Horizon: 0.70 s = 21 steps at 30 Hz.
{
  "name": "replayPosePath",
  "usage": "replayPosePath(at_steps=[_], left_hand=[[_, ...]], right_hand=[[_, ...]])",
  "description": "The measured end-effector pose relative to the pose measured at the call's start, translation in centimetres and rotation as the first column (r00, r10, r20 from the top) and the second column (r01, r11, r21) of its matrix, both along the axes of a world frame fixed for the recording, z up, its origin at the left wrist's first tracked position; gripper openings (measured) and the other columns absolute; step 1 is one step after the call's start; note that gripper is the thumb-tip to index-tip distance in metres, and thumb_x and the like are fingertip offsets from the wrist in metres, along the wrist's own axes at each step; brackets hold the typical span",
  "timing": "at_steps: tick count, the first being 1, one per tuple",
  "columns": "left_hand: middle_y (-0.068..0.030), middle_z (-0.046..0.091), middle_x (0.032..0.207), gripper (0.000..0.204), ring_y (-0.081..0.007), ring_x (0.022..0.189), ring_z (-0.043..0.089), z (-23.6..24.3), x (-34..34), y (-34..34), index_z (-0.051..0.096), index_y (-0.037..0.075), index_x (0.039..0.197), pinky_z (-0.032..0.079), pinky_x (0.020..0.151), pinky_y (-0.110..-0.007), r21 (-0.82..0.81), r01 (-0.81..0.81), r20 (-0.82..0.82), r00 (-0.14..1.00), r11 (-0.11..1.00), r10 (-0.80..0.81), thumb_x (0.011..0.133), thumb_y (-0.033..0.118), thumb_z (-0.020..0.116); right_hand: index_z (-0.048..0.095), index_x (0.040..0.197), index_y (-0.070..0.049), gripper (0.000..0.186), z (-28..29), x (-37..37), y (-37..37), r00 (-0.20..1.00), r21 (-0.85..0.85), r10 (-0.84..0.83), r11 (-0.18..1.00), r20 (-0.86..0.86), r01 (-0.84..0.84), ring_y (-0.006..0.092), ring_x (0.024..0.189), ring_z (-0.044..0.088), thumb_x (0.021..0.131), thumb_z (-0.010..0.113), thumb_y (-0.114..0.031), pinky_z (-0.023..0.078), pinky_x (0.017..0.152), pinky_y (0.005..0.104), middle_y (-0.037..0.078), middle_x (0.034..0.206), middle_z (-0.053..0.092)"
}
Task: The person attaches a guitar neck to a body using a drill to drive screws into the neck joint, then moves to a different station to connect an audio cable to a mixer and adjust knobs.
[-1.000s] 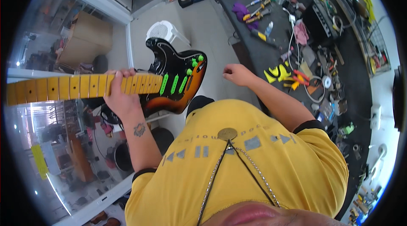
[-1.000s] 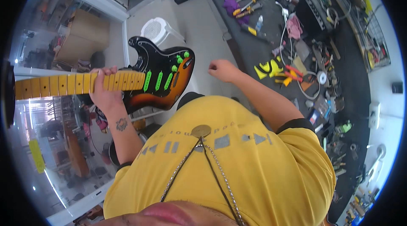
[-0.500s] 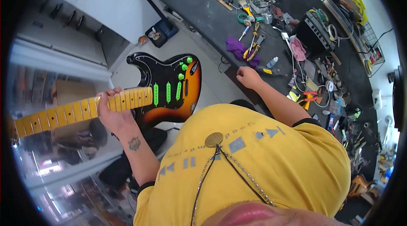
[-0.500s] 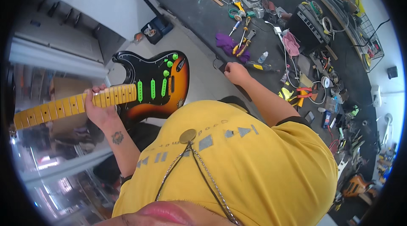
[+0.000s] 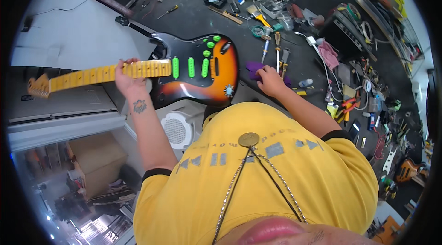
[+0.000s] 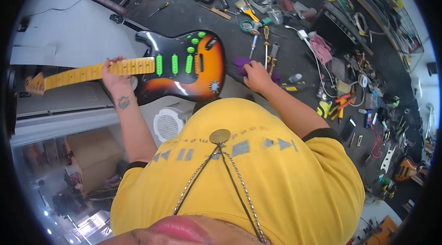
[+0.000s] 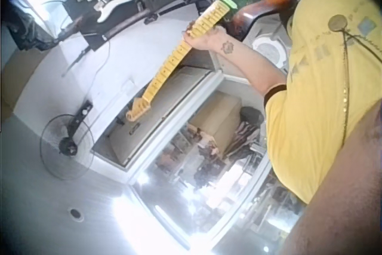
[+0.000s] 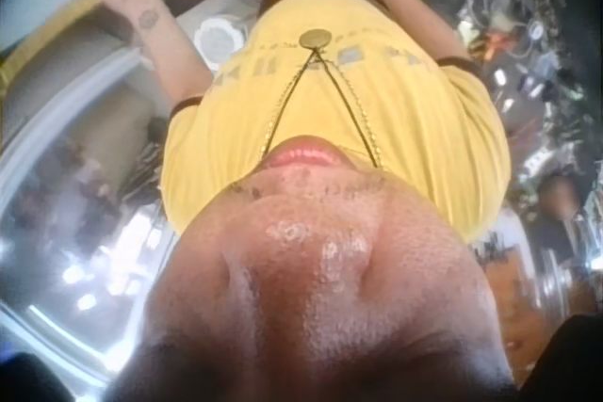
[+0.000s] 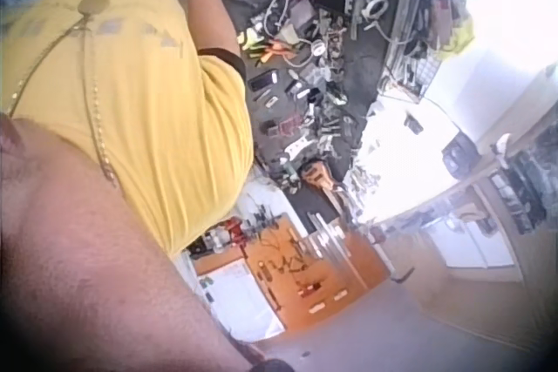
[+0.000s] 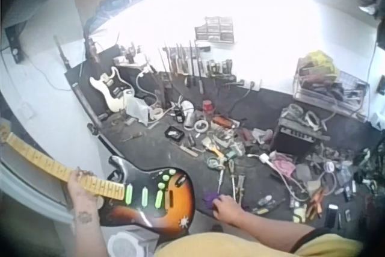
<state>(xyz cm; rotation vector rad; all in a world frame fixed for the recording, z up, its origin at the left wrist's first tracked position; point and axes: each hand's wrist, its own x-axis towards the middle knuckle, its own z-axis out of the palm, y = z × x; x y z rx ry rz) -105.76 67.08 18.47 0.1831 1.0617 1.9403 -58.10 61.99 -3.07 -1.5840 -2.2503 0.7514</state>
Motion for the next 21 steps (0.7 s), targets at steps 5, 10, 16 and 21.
replayPosePath(at_steps=[5,10,16,21], left_hand=[[-0.0086,0.062,0.082,0.019,-0.0282,0.082,0.066,-4.3,-1.6,9.8,0.057,0.008,0.088,0.055,0.084,-0.046,-0.051,0.153,0.085,0.985,0.987,-0.148,0.098,0.024,0.058],[-0.0091,0.062,0.079,0.02,-0.0281,0.084,0.066,-8.5,-2.4,16.5,0.057,0.008,0.087,0.055,0.086,-0.043,-0.079,0.226,0.176,0.962,0.971,-0.21,0.098,0.025,0.061],[-0.0087,0.062,0.079,0.019,-0.0285,0.083,0.065,-14.4,-5.0,23.0,0.056,0.008,0.086,0.055,0.086,-0.043,-0.095,0.302,0.419,0.876,0.949,-0.237,0.097,0.021,0.064],[-0.0087,0.062,0.082,0.017,-0.0278,0.088,0.065,-17.9,-7.4,22.5,0.057,0.008,0.09,0.053,0.094,-0.043,-0.139,0.3,0.476,0.856,0.944,-0.202,0.099,0.021,0.062]], right_hand=[[0.067,0.117,-0.009,0.041,0.9,-3.3,2.9,0.986,0.207,-0.023,0.978,0.165,-0.012,0.0377,0.116,0.057,0.077,0.076,-0.016,0.051,0.094,0.0506,0.016,0.121,0.06],[0.067,0.102,-0.004,0.028,-4.1,-1.8,5.2,0.934,0.033,-0.172,0.985,0.314,0.17,0.0381,0.099,0.063,0.075,0.073,-0.009,0.052,0.084,0.0496,0.016,0.101,0.064],[0.064,0.107,-0.003,0.031,-3.6,-3.9,8.7,0.615,0.287,-0.571,0.815,0.543,0.503,0.0394,0.094,0.064,0.079,0.072,-0.013,0.053,0.084,0.0508,0.019,0.099,0.062],[0.061,0.117,-0.001,0.035,-2.3,-9.2,9.4,0.656,0.017,-0.639,0.721,0.403,0.693,0.0432,0.107,0.064,0.095,0.061,-0.029,0.051,0.092,0.0527,0.024,0.11,0.064]])
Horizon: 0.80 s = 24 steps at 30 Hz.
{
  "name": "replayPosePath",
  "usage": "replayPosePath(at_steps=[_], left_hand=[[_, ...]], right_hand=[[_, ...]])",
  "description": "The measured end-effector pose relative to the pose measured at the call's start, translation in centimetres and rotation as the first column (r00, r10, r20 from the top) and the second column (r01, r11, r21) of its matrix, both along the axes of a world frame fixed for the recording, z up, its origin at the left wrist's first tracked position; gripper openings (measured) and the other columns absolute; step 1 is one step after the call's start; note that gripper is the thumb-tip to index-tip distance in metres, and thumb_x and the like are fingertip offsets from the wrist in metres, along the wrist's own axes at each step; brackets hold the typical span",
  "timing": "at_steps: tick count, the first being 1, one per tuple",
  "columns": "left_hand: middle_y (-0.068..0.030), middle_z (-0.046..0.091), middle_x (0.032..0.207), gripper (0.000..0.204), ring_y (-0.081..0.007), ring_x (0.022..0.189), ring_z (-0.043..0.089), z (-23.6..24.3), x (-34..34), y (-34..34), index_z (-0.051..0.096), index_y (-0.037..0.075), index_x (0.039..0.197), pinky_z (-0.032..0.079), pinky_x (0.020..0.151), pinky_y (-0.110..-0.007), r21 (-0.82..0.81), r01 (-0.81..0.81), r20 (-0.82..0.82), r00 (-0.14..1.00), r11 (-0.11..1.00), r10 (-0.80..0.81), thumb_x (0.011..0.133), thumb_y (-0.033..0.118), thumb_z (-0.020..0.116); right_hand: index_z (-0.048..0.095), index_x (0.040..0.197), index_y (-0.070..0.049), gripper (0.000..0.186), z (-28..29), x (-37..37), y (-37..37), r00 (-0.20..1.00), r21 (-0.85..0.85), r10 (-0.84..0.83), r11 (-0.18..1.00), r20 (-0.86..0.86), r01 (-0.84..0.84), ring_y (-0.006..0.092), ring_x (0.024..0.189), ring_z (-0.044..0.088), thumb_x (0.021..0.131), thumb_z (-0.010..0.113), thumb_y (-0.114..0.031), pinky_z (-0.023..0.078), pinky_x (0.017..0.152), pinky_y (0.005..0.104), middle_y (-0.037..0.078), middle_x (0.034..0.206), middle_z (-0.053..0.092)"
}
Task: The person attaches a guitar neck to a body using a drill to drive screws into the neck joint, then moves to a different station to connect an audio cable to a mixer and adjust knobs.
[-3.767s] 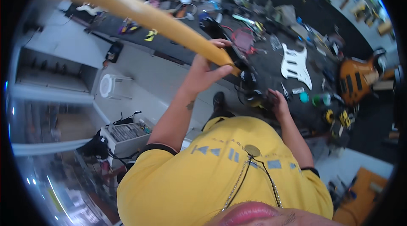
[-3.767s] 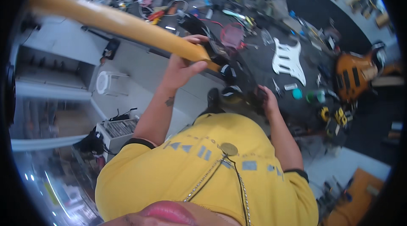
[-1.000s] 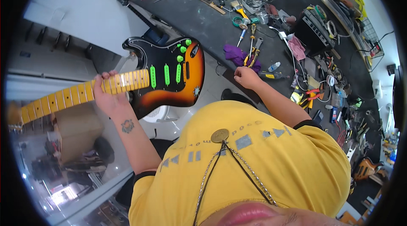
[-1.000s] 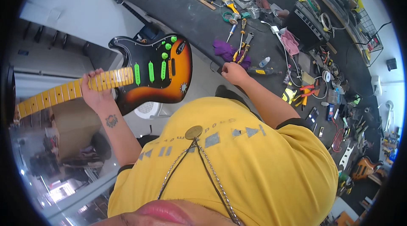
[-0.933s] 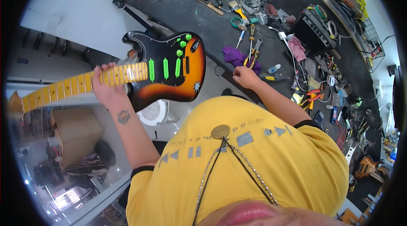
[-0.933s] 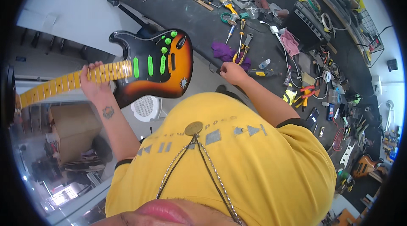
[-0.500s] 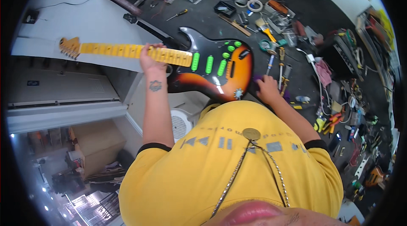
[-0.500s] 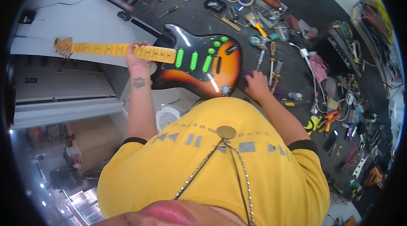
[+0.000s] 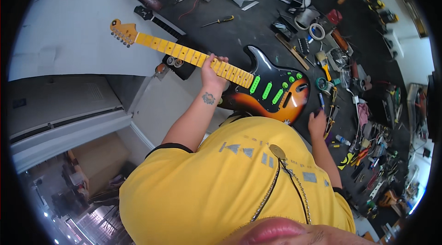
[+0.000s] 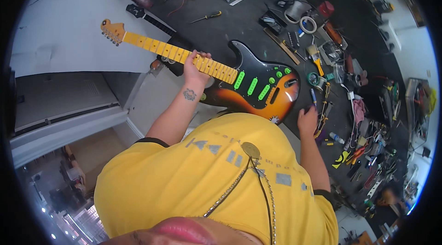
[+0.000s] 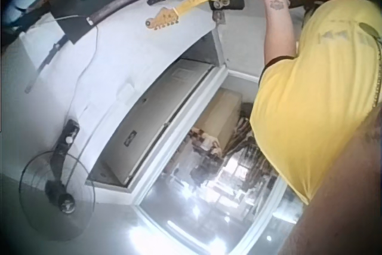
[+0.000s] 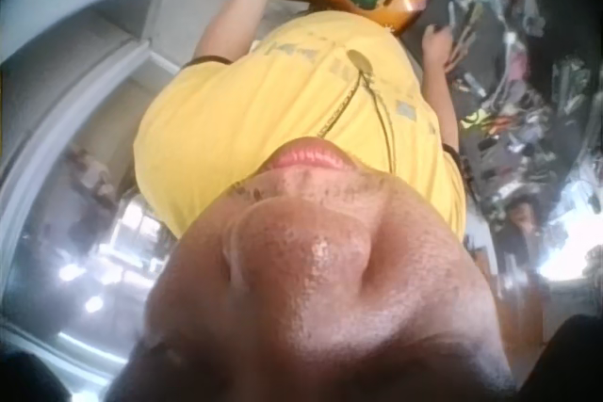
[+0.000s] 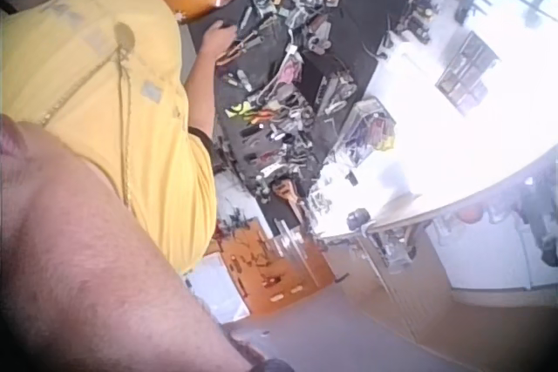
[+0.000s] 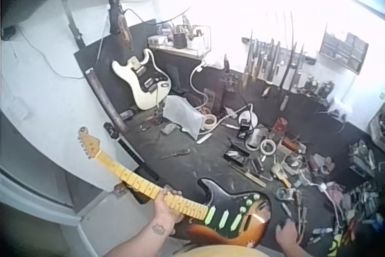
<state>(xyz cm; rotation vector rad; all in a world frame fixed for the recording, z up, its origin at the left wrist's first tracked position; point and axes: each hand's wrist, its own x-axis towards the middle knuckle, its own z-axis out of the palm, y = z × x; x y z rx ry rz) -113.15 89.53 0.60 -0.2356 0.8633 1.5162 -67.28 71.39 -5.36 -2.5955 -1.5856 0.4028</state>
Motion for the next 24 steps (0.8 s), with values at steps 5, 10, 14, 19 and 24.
replayPosePath(at_steps=[5,10,14,19,24], left_hand=[[-0.0104,0.063,0.096,0.017,-0.0272,0.098,0.064,-1.7,-2.3,-1.3,0.056,0.009,0.094,0.052,0.096,-0.042,-0.05,0.1,0.132,0.987,0.994,-0.092,0.101,0.023,0.061],[-0.0104,0.065,0.1,0.017,-0.0269,0.099,0.063,-4.7,-3.0,-1.2,0.058,0.013,0.097,0.049,0.099,-0.043,-0.101,0.129,0.218,0.97,0.986,-0.105,0.103,0.029,0.06],[-0.0084,0.066,0.108,0.02,-0.026,0.107,0.061,-6.5,-3.1,-0.9,0.06,0.018,0.101,0.044,0.106,-0.048,-0.058,0.27,0.213,0.944,0.961,-0.252,0.105,0.037,0.057],[-0.0065,0.064,0.115,0.022,-0.0265,0.115,0.058,-6.2,-3.5,0.4,0.06,0.02,0.103,0.041,0.108,-0.052,-0.099,0.335,0.197,0.93,0.937,-0.311,0.106,0.041,0.055],[-0.0073,0.063,0.116,0.024,-0.0275,0.117,0.057,-5.3,-2.9,1.6,0.059,0.018,0.103,0.041,0.108,-0.054,-0.111,0.372,0.171,0.921,0.922,-0.351,0.107,0.041,0.054]], right_hand=[[0.059,0.123,0.008,0.068,-3.6,-4.9,-2.4,0.772,-0.187,-0.351,0.936,-0.53,0.297,0.0339,0.098,0.068,0.101,0.054,-0.056,0.053,0.087,0.0434,0.025,0.114,0.068],[0.065,0.119,0.01,0.073,-5.3,-5.2,-0.6,0.479,-0.274,-0.504,0.839,-0.719,0.47,0.0314,0.098,0.069,0.099,0.057,-0.059,0.052,0.085,0.0402,0.025,0.109,0.07],[0.065,0.121,0.012,0.078,-0.4,-6.8,2.8,0.817,-0.191,-0.407,0.913,-0.409,0.36,0.0465,0.114,0.065,0.096,0.057,-0.062,0.049,0.098,0.0481,0.034,0.115,0.069],[0.059,0.129,0.012,0.085,1.1,-7.8,4.2,0.826,-0.28,-0.471,0.875,-0.31,0.395,0.0501,0.123,0.058,0.093,0.059,-0.064,0.046,0.105,0.051,0.038,0.126,0.061],[0.051,0.138,0.012,0.091,1.1,-8.7,2.7,0.837,-0.311,-0.489,0.857,-0.245,0.41,0.0498,0.127,0.056,0.092,0.059,-0.066,0.045,0.107,0.0511,0.039,0.136,0.054]])
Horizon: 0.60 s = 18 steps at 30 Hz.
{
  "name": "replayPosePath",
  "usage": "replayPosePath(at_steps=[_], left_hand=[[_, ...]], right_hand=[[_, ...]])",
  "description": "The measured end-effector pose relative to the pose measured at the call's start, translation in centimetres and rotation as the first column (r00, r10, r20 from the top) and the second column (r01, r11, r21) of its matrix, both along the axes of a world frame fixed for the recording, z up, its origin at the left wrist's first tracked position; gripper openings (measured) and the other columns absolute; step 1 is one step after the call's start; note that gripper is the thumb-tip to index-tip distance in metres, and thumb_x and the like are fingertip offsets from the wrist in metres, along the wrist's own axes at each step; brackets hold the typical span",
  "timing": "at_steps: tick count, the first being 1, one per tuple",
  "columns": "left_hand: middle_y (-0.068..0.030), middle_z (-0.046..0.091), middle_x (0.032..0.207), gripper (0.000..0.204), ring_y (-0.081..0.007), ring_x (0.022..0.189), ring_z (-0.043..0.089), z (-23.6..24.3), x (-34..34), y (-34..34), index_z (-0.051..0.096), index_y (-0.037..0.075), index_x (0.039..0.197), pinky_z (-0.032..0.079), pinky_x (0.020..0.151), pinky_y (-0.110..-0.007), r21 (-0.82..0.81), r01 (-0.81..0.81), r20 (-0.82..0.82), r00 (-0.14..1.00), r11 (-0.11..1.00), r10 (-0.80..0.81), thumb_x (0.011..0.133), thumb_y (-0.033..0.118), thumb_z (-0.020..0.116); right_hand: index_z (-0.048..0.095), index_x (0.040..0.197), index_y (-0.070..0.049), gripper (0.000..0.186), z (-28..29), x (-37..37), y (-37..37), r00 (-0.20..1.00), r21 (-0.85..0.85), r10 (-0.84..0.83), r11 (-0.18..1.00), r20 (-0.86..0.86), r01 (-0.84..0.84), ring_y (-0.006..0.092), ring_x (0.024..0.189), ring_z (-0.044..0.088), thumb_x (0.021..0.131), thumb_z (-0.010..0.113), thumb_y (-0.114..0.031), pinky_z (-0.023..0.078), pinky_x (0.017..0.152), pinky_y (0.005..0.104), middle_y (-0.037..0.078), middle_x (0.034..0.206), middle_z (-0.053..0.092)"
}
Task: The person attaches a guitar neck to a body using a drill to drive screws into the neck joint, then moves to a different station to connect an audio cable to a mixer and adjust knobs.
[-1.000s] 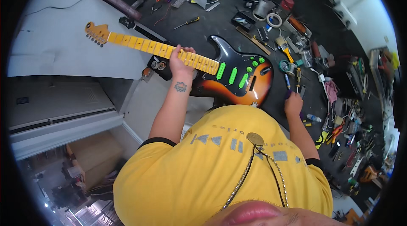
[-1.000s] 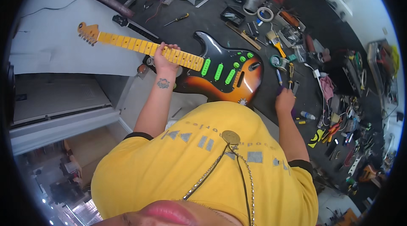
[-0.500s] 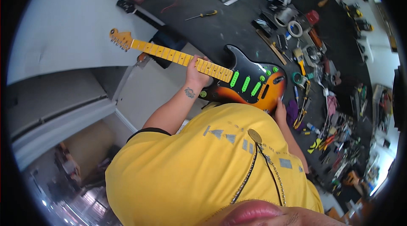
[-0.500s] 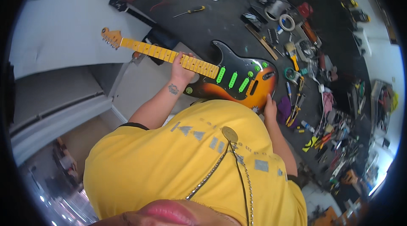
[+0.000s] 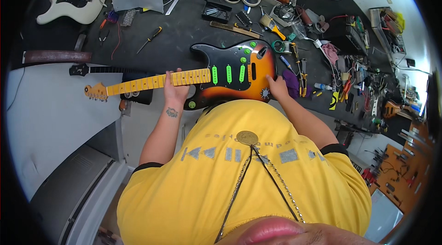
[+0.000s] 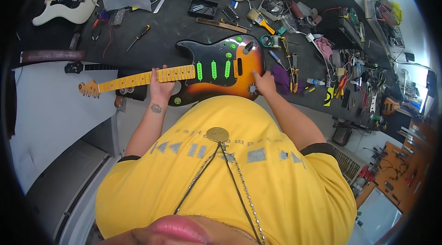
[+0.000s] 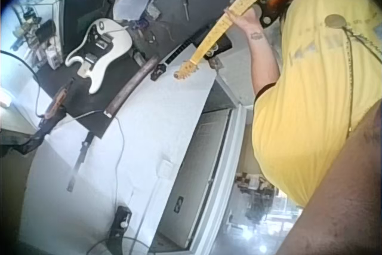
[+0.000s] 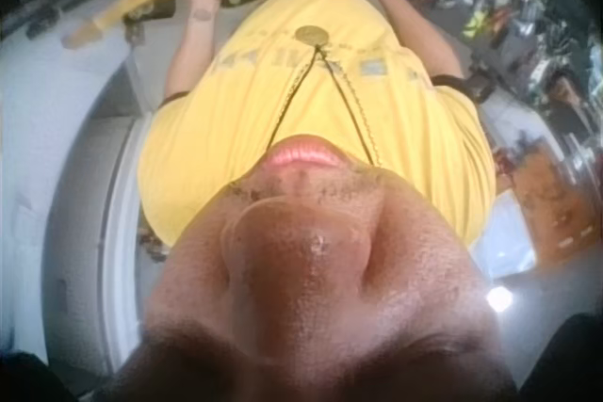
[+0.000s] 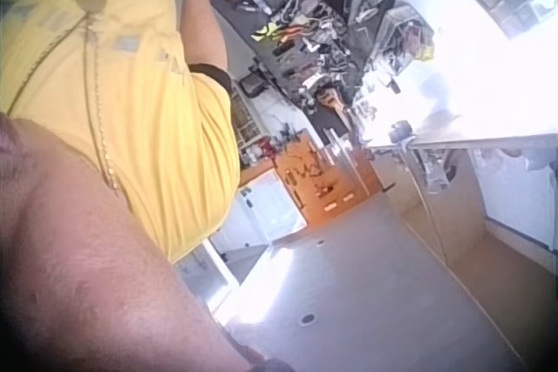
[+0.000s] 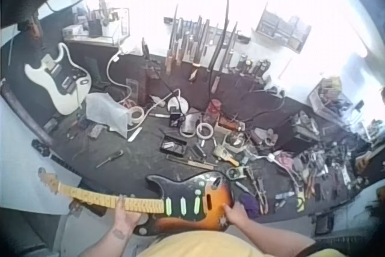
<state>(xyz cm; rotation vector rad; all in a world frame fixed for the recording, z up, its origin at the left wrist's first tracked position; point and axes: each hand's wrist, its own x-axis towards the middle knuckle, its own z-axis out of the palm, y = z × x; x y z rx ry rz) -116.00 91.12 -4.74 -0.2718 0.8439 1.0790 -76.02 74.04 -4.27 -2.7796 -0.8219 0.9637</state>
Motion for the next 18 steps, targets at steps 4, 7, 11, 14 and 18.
replayPosePath(at_steps=[4,7,11,14,18], left_hand=[[-0.0082,0.064,0.116,0.024,-0.0275,0.116,0.057,-1.2,0.8,0.1,0.058,0.017,0.103,0.041,0.108,-0.054,0.011,0.038,0.02,0.999,0.999,-0.038,0.108,0.04,0.053],[-0.0086,0.064,0.116,0.024,-0.0272,0.114,0.058,-1.2,1.1,0.1,0.057,0.017,0.105,0.042,0.108,-0.053,-0.018,0.031,0.051,0.998,0.999,-0.03,0.108,0.04,0.053],[-0.0086,0.065,0.117,0.027,-0.0262,0.116,0.058,-1.4,1.2,0.3,0.057,0.016,0.106,0.042,0.107,-0.05,-0.064,0.039,0.037,0.999,0.997,-0.036,0.108,0.043,0.053],[-0.0076,0.065,0.12,0.028,-0.0245,0.118,0.058,-0.7,0.9,0.5,0.057,0.018,0.107,0.041,0.108,-0.049,-0.092,0.093,0.001,0.996,0.991,-0.093,0.107,0.046,0.053],[-0.0049,0.065,0.126,0.032,-0.0217,0.124,0.055,0.2,0.5,0.5,0.056,0.019,0.113,0.034,0.11,-0.048,-0.163,0.228,-0.081,0.967,0.96,-0.243,0.106,0.051,0.054]], right_hand=[[0.052,0.137,0.01,0.087,-0.2,0.0,-1.0,0.991,-0.031,-0.104,0.994,-0.09,0.102,0.0478,0.127,0.056,0.091,0.062,-0.063,0.045,0.107,0.0509,0.037,0.134,0.056],[0.055,0.134,0.004,0.069,2.7,-2.1,1.9,0.886,0.281,0.115,0.923,0.45,-0.263,0.0446,0.124,0.054,0.085,0.076,-0.039,0.045,0.105,0.0502,0.029,0.125,0.059],[0.066,0.113,-0.002,0.037,5.4,-2.2,12.3,0.79,0.347,0.466,0.72,0.398,-0.6,0.0415,0.108,0.064,0.089,0.072,-0.029,0.052,0.094,0.05,0.022,0.111,0.068],[0.07,0.105,-0.002,0.032,5.2,-3.5,18.4,0.821,0.219,0.519,0.795,0.24,-0.566,0.0391,0.097,0.07,0.092,0.07,-0.031,0.056,0.086,0.0503,0.019,0.098,0.073],[0.072,0.099,-0.002,0.038,3.3,-3.8,22.7,0.693,0.02,0.666,0.717,0.275,-0.697,0.0404,0.093,0.072,0.094,0.069,-0.04,0.058,0.08,0.0513,0.02,0.097,0.075]])
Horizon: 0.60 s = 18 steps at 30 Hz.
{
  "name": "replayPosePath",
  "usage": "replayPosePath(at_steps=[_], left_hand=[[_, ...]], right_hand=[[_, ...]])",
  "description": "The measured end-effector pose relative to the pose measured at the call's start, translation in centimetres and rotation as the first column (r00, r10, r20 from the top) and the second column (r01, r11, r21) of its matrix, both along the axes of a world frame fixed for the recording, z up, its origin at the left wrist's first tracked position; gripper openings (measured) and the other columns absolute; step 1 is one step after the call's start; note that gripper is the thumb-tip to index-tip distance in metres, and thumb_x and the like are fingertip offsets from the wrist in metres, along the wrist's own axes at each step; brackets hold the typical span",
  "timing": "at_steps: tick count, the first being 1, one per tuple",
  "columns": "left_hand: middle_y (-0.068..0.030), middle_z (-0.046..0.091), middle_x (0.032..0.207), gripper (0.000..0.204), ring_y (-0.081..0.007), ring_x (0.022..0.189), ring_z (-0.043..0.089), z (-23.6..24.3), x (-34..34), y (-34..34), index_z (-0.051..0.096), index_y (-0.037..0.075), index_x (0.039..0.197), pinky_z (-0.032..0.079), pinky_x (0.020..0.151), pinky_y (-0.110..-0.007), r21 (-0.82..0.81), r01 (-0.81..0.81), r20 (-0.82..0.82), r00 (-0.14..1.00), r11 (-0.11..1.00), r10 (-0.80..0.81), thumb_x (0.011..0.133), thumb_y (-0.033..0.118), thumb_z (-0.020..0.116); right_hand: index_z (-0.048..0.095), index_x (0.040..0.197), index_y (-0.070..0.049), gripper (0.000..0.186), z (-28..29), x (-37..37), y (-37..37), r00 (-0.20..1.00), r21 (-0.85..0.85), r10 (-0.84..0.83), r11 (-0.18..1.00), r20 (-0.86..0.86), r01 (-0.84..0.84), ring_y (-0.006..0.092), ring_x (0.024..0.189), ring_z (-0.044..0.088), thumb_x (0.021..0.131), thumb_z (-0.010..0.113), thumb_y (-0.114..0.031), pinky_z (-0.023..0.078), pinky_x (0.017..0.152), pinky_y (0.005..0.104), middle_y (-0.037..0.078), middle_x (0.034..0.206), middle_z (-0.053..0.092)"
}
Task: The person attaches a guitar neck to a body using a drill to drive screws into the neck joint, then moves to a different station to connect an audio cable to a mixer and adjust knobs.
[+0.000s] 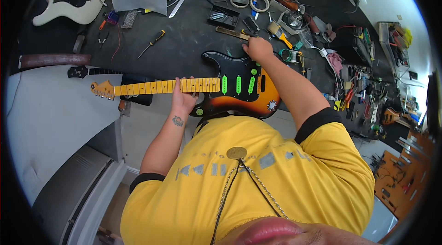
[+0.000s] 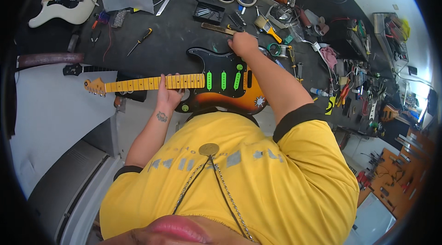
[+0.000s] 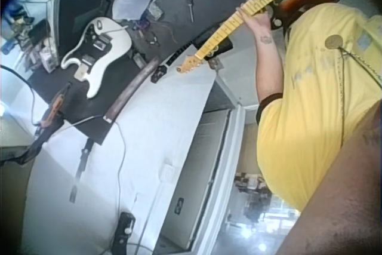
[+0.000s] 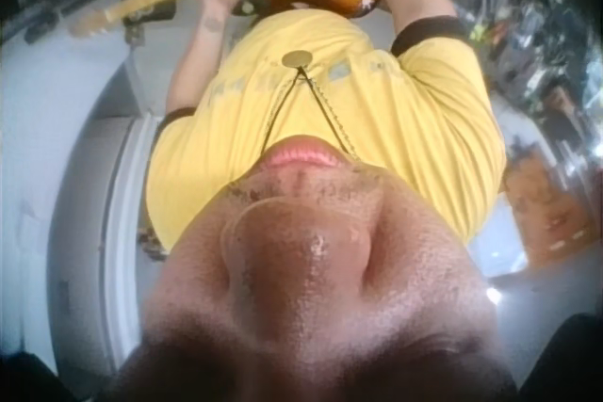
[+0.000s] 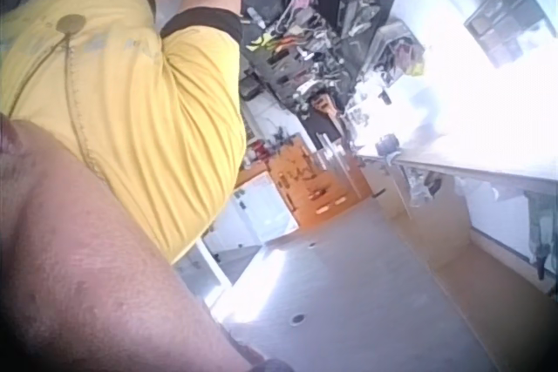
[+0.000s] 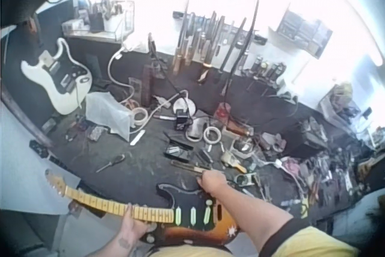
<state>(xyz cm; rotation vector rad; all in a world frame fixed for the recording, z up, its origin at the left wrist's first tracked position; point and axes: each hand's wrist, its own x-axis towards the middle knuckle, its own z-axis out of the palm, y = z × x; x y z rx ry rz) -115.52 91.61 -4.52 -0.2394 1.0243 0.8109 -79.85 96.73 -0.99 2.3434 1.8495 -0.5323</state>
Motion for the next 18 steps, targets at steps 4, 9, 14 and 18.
replayPosePath(at_steps=[4,9,14,18], left_hand=[[-0.0012,0.064,0.129,0.037,-0.0211,0.128,0.053,-0.5,-0.7,-0.7,0.054,0.022,0.117,0.032,0.109,-0.053,0.03,0.028,0.055,0.998,0.999,-0.03,0.103,0.055,0.057],[-0.0016,0.063,0.129,0.036,-0.021,0.126,0.053,0.0,-0.5,-0.2,0.054,0.021,0.114,0.037,0.104,-0.053,0.005,0.015,0.088,0.996,1.0,-0.016,0.103,0.056,0.056],[-0.0018,0.062,0.131,0.038,-0.0212,0.127,0.052,1.0,-0.9,0.6,0.055,0.021,0.113,0.041,0.099,-0.055,0.011,0.058,0.114,0.992,0.998,-0.059,0.104,0.058,0.053],[-0.0037,0.062,0.132,0.043,-0.0226,0.126,0.052,1.3,-0.9,0.7,0.055,0.019,0.115,0.038,0.101,-0.055,0.032,0.095,0.109,0.989,0.995,-0.098,0.103,0.06,0.053]], right_hand=[[0.077,0.095,-0.006,0.037,-2.1,0.5,2.2,0.999,-0.021,0.001,1.0,0.049,0.0,0.0386,0.093,0.073,0.095,0.066,-0.041,0.059,0.083,0.0498,0.02,0.095,0.075],[0.077,0.095,-0.007,0.038,-3.6,0.5,4.4,0.998,0.036,-0.047,0.998,0.048,0.046,0.0395,0.089,0.074,0.097,0.062,-0.042,0.059,0.082,0.0503,0.021,0.092,0.075],[0.077,0.096,-0.005,0.039,-4.6,0.1,7.7,0.994,0.143,-0.081,0.987,0.079,0.069,0.0389,0.09,0.074,0.097,0.063,-0.042,0.06,0.082,0.0497,0.02,0.093,0.076],[0.077,0.096,-0.004,0.04,-4.8,-0.1,8.8,0.992,0.148,-0.094,0.986,0.079,0.081,0.0382,0.094,0.074,0.096,0.064,-0.042,0.059,0.084,0.0492,0.02,0.097,0.076]])
